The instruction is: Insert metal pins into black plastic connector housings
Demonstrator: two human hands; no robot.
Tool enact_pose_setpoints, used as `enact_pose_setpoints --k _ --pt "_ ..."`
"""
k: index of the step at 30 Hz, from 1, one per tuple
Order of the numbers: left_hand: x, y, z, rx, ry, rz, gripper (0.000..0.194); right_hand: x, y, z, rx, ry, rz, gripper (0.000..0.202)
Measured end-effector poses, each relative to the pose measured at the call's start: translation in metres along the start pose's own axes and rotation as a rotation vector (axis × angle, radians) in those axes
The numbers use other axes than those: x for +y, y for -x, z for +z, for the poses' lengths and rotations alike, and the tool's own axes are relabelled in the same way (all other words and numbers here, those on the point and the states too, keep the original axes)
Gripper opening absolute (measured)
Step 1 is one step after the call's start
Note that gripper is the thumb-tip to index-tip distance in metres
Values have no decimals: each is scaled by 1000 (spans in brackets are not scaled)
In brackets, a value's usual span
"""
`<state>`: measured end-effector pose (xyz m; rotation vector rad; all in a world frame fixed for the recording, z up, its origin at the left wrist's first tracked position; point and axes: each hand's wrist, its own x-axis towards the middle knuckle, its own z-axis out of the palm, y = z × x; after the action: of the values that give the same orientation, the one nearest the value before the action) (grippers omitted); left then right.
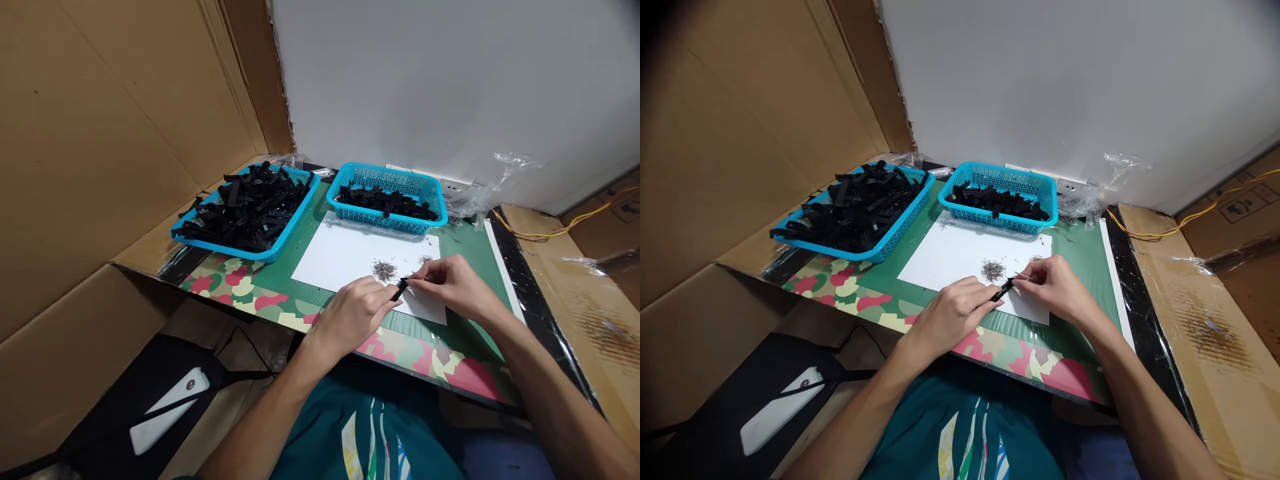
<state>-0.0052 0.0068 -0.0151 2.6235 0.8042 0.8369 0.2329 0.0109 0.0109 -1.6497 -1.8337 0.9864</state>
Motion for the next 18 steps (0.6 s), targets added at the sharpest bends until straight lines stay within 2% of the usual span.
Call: enact_pose_setpoints --k 2,3,6,9,11,14,18 --pt "0 0 0 4 -4 6 16 2 1 -6 -22 48 -40 31" --pt "0 1 -1 7 -7 10 16 3 1 -8 8 81 -67 31" --pt "0 1 -2 28 -13 19 17 0 1 -10 178 132 -173 33" --pt "1 0 -2 30 -1 21 17 -5 1 -7 324 68 -262 28" --pt "1 0 -3 24 8 19 18 -7 1 -3 367 -67 -225 25" --pt "0 0 -3 10 20 9 18 -8 1 4 347 -322 -94 33" --pt "-1 1 -3 -10 33 -9 19 -9 -1 15 365 -390 -43 44"
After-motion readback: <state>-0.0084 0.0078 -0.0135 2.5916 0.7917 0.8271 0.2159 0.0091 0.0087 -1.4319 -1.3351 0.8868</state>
